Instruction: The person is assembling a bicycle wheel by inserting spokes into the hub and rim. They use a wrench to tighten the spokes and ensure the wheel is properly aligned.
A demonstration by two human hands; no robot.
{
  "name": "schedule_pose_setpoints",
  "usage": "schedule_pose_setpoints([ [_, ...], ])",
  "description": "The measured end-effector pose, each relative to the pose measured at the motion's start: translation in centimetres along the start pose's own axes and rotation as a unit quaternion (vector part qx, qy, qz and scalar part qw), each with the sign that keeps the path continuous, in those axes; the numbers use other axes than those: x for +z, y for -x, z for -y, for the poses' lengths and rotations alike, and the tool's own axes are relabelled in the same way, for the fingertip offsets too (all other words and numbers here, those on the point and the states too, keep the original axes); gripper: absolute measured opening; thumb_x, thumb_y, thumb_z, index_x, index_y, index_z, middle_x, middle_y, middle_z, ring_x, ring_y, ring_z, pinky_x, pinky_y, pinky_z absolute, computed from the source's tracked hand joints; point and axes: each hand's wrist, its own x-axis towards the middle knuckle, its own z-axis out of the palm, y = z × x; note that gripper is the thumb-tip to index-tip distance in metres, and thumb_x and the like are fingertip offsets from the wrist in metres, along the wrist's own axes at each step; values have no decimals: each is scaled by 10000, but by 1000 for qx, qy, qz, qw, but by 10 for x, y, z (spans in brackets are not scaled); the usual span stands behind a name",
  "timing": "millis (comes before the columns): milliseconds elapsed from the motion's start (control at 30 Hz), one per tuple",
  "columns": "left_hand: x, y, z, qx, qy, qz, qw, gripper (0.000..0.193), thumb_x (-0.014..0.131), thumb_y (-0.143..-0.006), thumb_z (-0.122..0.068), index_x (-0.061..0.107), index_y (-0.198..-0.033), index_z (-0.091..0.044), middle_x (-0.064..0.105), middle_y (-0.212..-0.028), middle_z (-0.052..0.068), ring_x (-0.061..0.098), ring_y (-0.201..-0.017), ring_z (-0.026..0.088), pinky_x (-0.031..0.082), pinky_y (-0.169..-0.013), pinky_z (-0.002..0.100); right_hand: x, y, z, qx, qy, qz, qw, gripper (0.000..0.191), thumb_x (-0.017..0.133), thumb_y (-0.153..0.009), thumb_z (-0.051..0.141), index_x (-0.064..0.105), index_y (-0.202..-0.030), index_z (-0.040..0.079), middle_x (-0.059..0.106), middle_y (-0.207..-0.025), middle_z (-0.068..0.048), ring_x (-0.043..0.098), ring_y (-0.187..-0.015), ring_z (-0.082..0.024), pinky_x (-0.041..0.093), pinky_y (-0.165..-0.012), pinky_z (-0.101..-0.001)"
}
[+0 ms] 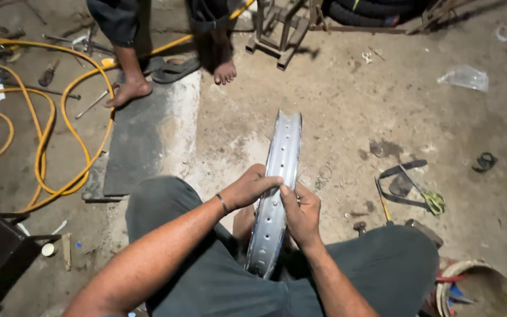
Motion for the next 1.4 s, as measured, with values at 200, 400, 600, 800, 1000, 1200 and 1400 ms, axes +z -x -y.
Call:
schedule_pose_setpoints([
  [200,-3,-1,7,-90,53,47,993,503,590,-939,-429,682,-1155,16,689,-959,52,617,-847,128,512,-715,305,3,-2,-9,-13,10,6,1000,334,628,-1016,197,699,-1235,-44,746,-1038,-29,642,-913,-63,530,-810,-234],
  [400,4,3,24,-18,129,39,991,437,552,-977,-338,655,-1187,31,692,-1042,54,628,-967,122,539,-834,301,3,1,-13,-1,17,15,1000,320,629,-1028,194,712,-1227,-44,736,-987,-25,620,-862,-60,522,-766,-235],
  [600,8,3,27,-19,134,39,990,429,550,-984,-326,673,-1160,45,699,-1002,57,634,-926,126,544,-801,314,2,4,-8,-2,22,15,1000,325,644,-1016,217,715,-1205,-37,710,-909,14,587,-800,-38,498,-708,-222],
  [800,1,3,24,-17,42,16,999,461,586,-941,-381,720,-1073,40,729,-928,57,661,-871,131,554,-777,314,-10,6,-8,29,-60,71,995,409,564,-1062,336,707,-1045,-47,614,-742,28,496,-621,-41,389,-555,-206],
  [1000,-10,5,13,17,-4,-15,1000,419,624,-949,-370,752,-952,30,716,-835,39,640,-794,111,544,-715,304,-11,4,-5,41,-132,91,986,444,544,-1069,344,669,-1005,-76,584,-747,-49,469,-571,-92,363,-535,-243],
  [1200,-13,6,13,28,29,-28,999,340,668,-925,-303,732,-945,30,714,-854,23,634,-798,91,544,-716,284,-35,-10,1,-93,-15,57,994,600,302,-1128,453,663,-1026,-15,650,-872,-57,607,-742,-117,494,-712,-253],
  [1400,-10,18,10,-37,-18,-42,998,495,595,-924,-430,740,-936,43,737,-821,81,655,-761,138,546,-708,316,-58,-21,-14,61,-4,-22,998,539,432,-1153,409,687,-953,-23,581,-648,-59,540,-550,-142,459,-525,-290],
])
